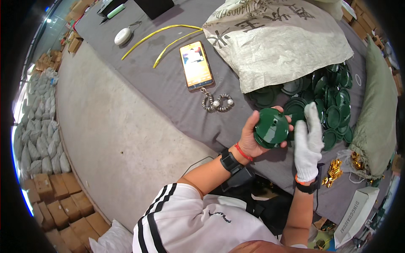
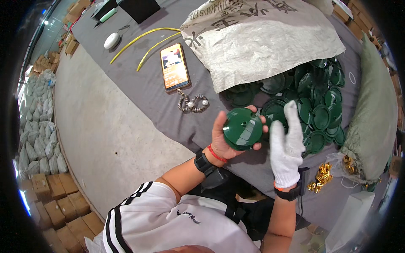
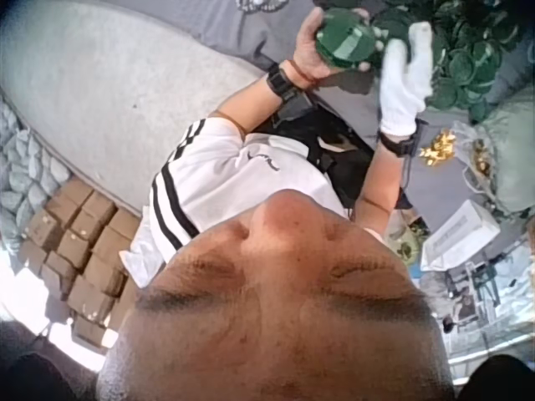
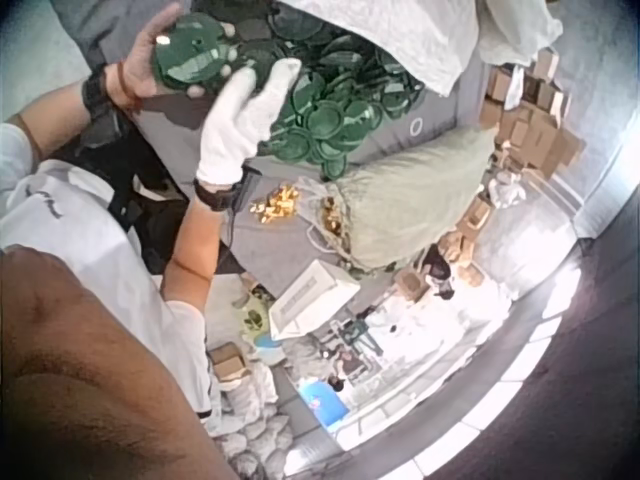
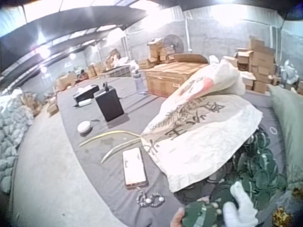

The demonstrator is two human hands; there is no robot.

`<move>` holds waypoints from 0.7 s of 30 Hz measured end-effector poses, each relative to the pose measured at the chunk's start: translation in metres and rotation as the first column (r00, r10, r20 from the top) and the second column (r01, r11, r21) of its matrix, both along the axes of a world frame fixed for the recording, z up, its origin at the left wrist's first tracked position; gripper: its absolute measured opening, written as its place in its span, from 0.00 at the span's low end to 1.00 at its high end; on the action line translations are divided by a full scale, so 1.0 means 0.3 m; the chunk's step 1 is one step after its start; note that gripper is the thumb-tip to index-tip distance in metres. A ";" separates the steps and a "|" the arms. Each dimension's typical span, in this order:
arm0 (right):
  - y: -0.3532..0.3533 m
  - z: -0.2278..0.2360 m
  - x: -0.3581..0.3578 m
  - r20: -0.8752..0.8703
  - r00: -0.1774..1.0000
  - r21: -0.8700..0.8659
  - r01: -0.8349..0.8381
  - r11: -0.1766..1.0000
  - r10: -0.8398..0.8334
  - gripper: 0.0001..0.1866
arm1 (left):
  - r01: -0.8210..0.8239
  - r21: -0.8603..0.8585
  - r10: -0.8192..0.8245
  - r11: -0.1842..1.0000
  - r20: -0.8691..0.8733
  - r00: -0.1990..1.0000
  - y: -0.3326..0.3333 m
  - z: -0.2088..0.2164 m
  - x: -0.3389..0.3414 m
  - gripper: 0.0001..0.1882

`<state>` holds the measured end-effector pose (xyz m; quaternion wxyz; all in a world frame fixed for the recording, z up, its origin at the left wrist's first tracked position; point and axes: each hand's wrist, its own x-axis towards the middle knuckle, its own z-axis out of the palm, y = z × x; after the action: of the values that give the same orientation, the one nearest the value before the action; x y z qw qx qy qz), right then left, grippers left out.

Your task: Assembling gold-colored caps onto green plastic disks in a factory setting.

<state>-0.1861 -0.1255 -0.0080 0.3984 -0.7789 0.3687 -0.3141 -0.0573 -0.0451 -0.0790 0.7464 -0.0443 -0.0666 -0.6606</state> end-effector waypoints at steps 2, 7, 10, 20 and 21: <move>-0.023 -0.039 -0.001 -0.360 0.930 -0.449 -0.245 0.859 0.077 0.37 | -0.013 -0.022 0.013 1.000 0.014 1.000 -0.002 -0.017 0.012 0.44; -0.029 -0.047 0.038 -0.644 0.764 -0.474 -0.438 0.764 0.038 0.39 | -0.023 -0.104 0.017 0.994 -0.056 0.998 -0.002 -0.014 0.016 0.44; -0.042 -0.062 0.042 -0.579 0.815 -0.548 -0.395 0.737 0.007 0.32 | -0.010 -0.069 0.009 0.998 -0.017 1.000 -0.001 -0.006 0.014 0.43; 0.037 0.093 -0.073 -0.021 0.993 -0.388 -0.114 0.915 0.115 0.25 | 0.036 0.119 -0.084 0.992 0.433 0.897 0.050 0.051 -0.041 0.40; 0.069 0.109 -0.079 -0.115 0.971 -0.393 -0.236 0.889 0.207 0.29 | 0.025 0.155 -0.095 0.988 0.464 0.881 0.061 0.067 -0.067 0.42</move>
<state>-0.2098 -0.1048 0.0247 0.2489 -0.8918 0.2183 -0.3083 -0.0774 -0.0267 -0.0590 0.6884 0.1693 -0.1959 -0.6775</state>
